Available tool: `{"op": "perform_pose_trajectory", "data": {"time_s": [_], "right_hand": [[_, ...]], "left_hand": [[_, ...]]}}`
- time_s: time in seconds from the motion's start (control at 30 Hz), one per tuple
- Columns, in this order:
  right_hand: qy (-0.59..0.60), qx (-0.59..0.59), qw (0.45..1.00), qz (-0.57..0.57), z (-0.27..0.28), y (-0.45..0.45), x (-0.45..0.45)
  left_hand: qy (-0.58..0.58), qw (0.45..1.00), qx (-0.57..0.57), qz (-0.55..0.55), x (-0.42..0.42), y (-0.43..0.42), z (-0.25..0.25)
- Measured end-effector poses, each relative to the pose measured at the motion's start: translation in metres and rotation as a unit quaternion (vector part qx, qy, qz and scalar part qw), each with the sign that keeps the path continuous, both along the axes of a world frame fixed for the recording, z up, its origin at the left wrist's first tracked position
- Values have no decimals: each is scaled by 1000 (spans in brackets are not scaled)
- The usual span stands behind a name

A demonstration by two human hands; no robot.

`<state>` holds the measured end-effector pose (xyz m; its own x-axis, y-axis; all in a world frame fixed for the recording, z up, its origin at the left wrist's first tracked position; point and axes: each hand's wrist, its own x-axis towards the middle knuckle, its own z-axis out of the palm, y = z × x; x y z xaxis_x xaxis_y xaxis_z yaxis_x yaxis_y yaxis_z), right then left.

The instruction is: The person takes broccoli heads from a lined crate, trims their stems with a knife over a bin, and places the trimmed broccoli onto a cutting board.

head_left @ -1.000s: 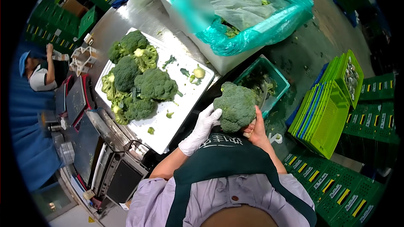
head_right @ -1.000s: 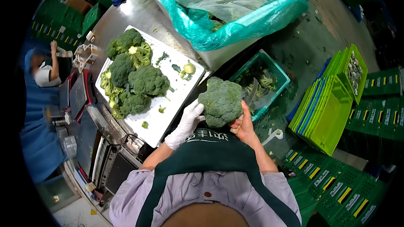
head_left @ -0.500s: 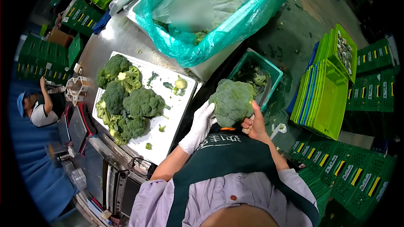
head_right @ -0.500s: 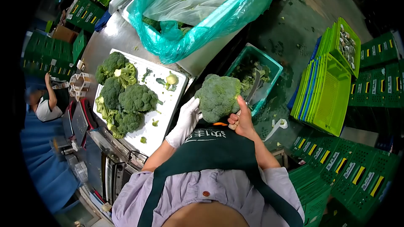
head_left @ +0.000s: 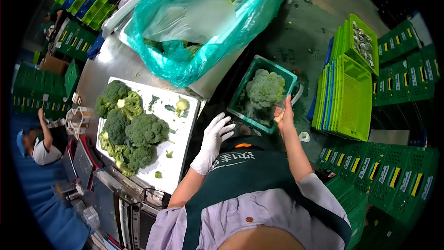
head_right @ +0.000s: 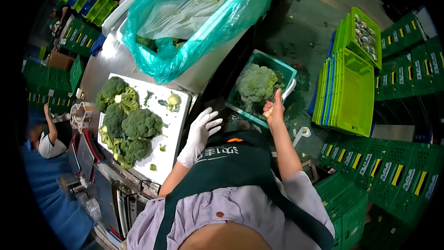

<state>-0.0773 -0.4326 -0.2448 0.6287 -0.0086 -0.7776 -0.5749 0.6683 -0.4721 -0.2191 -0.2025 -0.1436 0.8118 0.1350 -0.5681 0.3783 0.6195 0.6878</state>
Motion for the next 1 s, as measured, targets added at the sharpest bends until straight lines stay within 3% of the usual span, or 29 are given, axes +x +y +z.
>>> {"op": "perform_pose_trajectory", "data": {"time_s": [0.13, 0.5, 0.63, 0.8, 0.83, 0.87, 1.0], "right_hand": [[24, 23, 997, 66, -63, -44, 5], [108, 27, 974, 196, -79, -32, -71], [92, 16, 970, 223, -56, -21, -61], [94, -2, 970, 222, -72, -23, -43], [86, 61, 961, 255, -100, -35, -39], [83, 7, 969, 232, -91, -28, -37], [90, 5, 967, 237, -108, -37, -26]], "left_hand": [[12, 1000, -8, -5, -6, 4, -4], [-5, 998, 56, -7, -5, 24, 12], [-52, 990, 127, -22, 5, 45, 43], [-128, 963, 236, -5, 25, 66, 116], [-156, 955, 250, 6, 32, 71, 130], [-157, 948, 276, 8, 39, 75, 147], [-191, 911, 365, 3, 76, 100, 188]]}}
